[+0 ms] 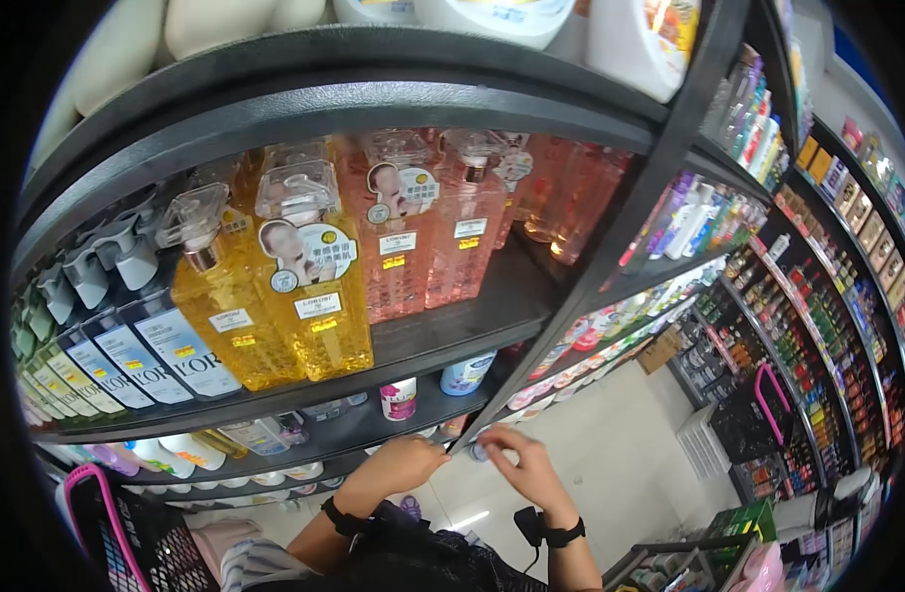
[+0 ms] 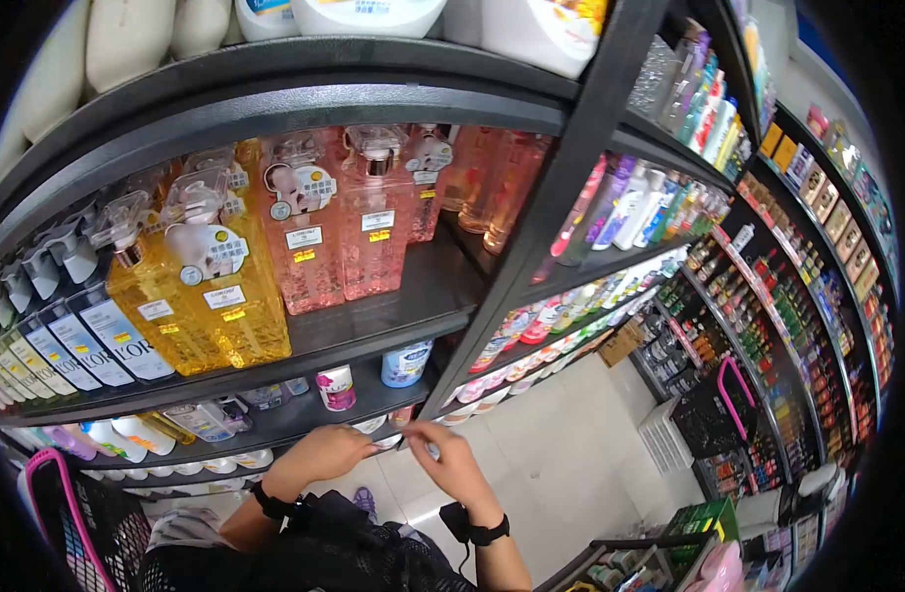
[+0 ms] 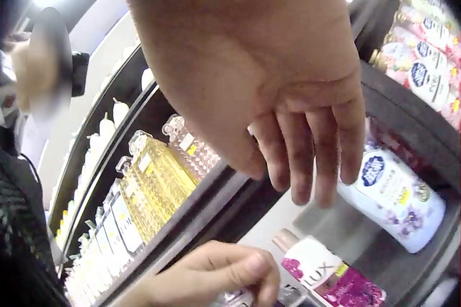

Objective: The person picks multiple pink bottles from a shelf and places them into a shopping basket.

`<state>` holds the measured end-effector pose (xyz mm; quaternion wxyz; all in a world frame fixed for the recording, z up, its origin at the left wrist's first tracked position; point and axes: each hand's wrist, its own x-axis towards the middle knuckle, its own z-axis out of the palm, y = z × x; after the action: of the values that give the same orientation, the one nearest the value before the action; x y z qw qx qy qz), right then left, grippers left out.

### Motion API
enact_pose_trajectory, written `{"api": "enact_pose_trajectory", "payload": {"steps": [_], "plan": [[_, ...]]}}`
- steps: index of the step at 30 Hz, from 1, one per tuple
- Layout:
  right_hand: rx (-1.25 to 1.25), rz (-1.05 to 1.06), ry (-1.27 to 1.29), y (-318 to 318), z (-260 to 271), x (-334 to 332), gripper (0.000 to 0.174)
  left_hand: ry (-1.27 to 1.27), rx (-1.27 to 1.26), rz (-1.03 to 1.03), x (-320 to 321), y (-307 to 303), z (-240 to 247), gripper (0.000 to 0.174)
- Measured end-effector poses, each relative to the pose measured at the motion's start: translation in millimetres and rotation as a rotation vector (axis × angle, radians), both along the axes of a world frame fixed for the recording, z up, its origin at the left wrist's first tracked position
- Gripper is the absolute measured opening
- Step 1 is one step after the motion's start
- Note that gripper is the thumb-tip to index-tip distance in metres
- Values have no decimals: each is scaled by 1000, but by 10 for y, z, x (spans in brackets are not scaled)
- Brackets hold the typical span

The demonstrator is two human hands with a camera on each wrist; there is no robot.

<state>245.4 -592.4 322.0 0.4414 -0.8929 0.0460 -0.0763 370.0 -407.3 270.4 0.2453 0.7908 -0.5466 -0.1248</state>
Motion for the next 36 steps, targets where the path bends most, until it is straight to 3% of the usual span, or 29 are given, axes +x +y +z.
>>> {"api": "enact_pose_trajectory", "payload": {"steps": [2,8,10,13,18,21,25,29,36], "plan": [[231,-60,-183,-52,107,257,16,11,32,59,85,17,-35,29],[459,35,-340,-140,364,751,14,39,39,205,132,152,-77,31],[525,40,-500,-175,445,895,14,14,84,294,80,187,-82,31],[446,87,-633,-272,596,1133,19,-37,111,417,-55,190,77,31],[321,91,-679,-373,873,1483,42,-158,-15,630,-338,190,187,28],[373,113,-684,-354,871,1756,50,-118,39,754,-522,210,288,27],[264,80,-762,-341,842,2009,57,-75,101,889,-734,230,244,28],[104,-6,-828,-326,839,2021,61,-19,119,956,-929,183,179,29],[247,74,-713,-478,825,2037,65,8,116,899,-1102,14,227,26]]}}
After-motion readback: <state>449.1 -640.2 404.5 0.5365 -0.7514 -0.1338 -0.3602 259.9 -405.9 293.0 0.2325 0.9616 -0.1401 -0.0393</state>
